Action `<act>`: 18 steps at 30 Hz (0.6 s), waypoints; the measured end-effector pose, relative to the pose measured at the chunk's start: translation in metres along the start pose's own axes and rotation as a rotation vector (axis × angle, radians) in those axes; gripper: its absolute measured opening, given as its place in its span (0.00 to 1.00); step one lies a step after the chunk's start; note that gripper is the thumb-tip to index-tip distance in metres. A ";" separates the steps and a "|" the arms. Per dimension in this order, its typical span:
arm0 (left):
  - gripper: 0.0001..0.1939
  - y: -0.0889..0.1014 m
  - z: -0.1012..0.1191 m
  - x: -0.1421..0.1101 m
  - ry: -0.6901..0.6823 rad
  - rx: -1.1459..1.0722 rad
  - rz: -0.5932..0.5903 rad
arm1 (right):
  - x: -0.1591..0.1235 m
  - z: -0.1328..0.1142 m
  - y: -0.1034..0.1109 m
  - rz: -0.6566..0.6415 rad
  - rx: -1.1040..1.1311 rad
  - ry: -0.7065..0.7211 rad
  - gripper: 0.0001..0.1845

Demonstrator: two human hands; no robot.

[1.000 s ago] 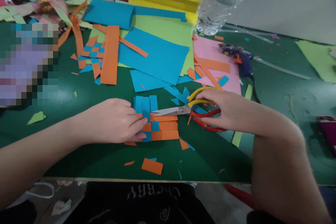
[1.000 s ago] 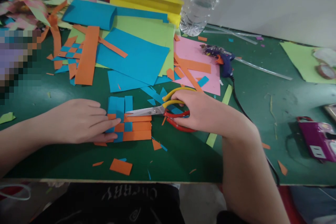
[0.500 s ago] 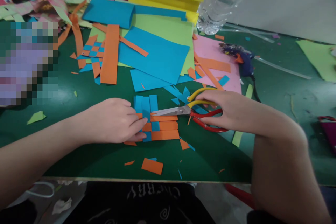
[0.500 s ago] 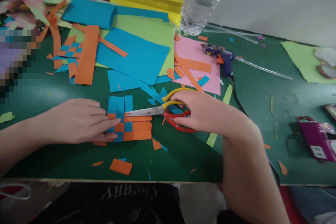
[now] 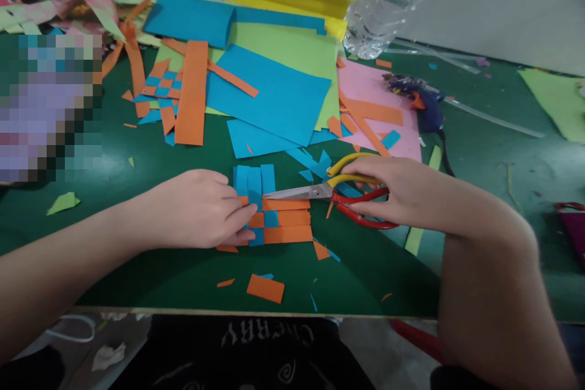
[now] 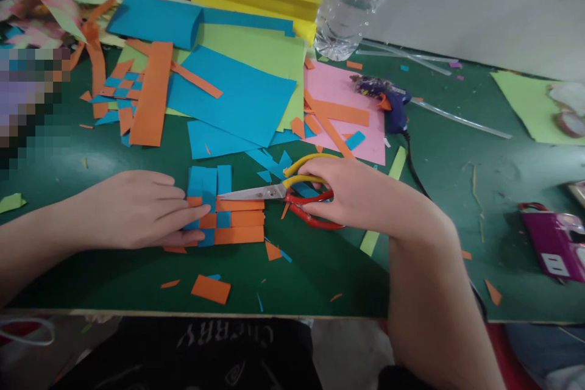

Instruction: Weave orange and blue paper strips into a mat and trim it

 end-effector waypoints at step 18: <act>0.21 0.000 0.000 0.001 0.014 -0.026 -0.056 | 0.000 -0.002 0.002 -0.021 -0.003 -0.011 0.21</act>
Point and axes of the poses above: each hand's wrist, its own x-axis towards the middle knuckle, its own y-axis out of the back of the hand, z = x × y, the point moved 1 cm from there along x, towards the middle knuckle, and after that the axes turned 6 degrees about x, right-handed, at the moved point
